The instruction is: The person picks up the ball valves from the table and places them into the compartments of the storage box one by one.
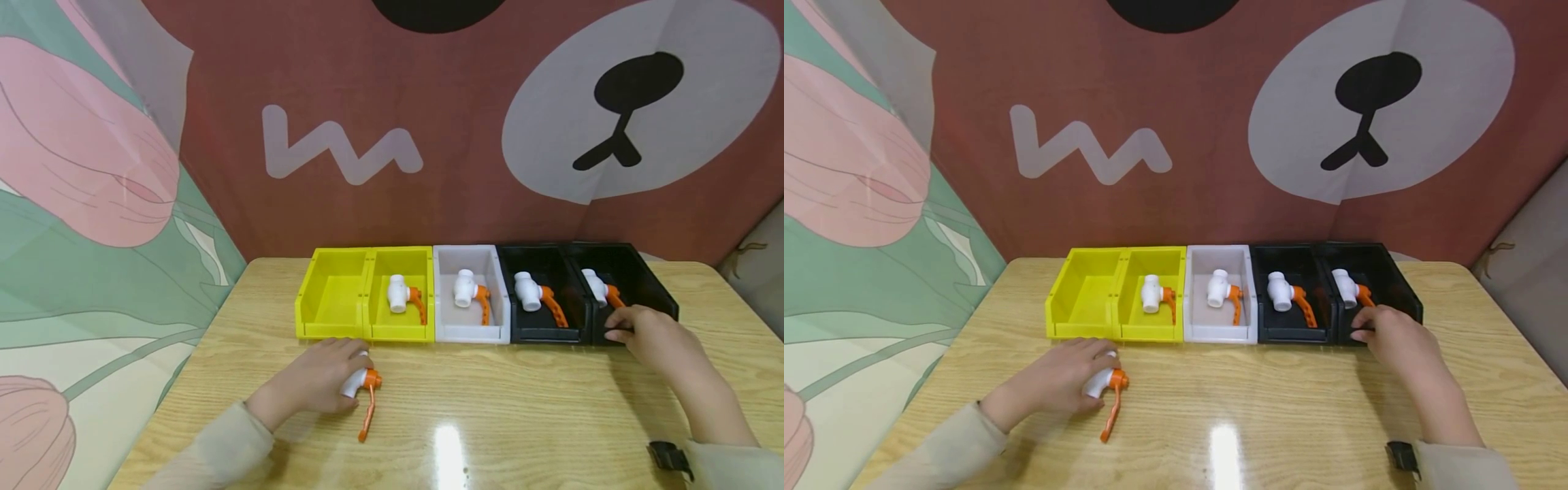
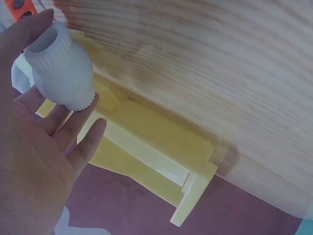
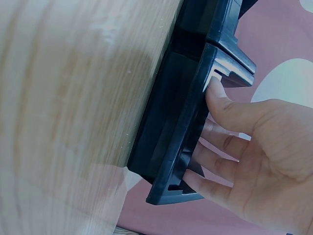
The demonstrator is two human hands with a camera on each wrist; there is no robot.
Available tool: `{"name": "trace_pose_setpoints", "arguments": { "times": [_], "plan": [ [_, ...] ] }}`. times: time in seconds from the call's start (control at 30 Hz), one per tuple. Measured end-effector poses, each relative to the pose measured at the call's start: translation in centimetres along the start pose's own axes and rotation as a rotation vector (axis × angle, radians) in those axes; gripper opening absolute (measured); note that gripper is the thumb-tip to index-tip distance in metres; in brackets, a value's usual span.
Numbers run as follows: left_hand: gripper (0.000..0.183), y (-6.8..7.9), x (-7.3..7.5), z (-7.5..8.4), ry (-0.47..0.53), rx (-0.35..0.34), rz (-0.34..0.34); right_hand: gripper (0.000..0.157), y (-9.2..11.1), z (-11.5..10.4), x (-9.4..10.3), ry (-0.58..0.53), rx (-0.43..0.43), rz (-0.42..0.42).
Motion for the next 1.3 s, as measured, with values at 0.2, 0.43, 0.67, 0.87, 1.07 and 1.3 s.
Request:
{"name": "trace_pose_setpoints", "arguments": {
  "times": [0.2,0.43,0.67,0.87,1.07,1.3],
  "plan": [
    [0.049,0.1,0.3,0.0,0.0,0.004,-0.001,0.007,0.0,0.0,0.1,0.002,-0.005,-0.004],
    [0.051,0.2,0.9,0.0,-0.034,0.004,-0.007,0.007,0.0,0.0,0.1,0.002,0.004,0.007],
    [0.051,0.5,1.3,0.1,-0.079,-0.017,-0.016,0.005,-0.1,0.0,0.0,-0.003,0.011,0.011],
    [0.051,0.8,1.8,0.0,-0.111,-0.032,0.0,0.005,0.0,0.0,0.0,-0.003,0.007,0.011],
    [0.052,1.0,2.3,-0.2,-0.112,-0.03,0.011,0.006,0.0,0.1,-0.1,-0.004,0.007,0.007],
    [0.051,1.1,2.6,-0.3,-0.107,-0.027,0.013,0.007,0.0,0.1,-0.1,-0.007,0.007,-0.003]
  ]
}}
Point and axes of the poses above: each hand's wrist, its own y-axis away from the middle knuckle, its own x-axis out of the back of the hand, z = x × y, the point moved 8 cm from there along -y, towards the middle knuckle, and after that the axes turned 12 degrees about y, right-handed, at the moved point
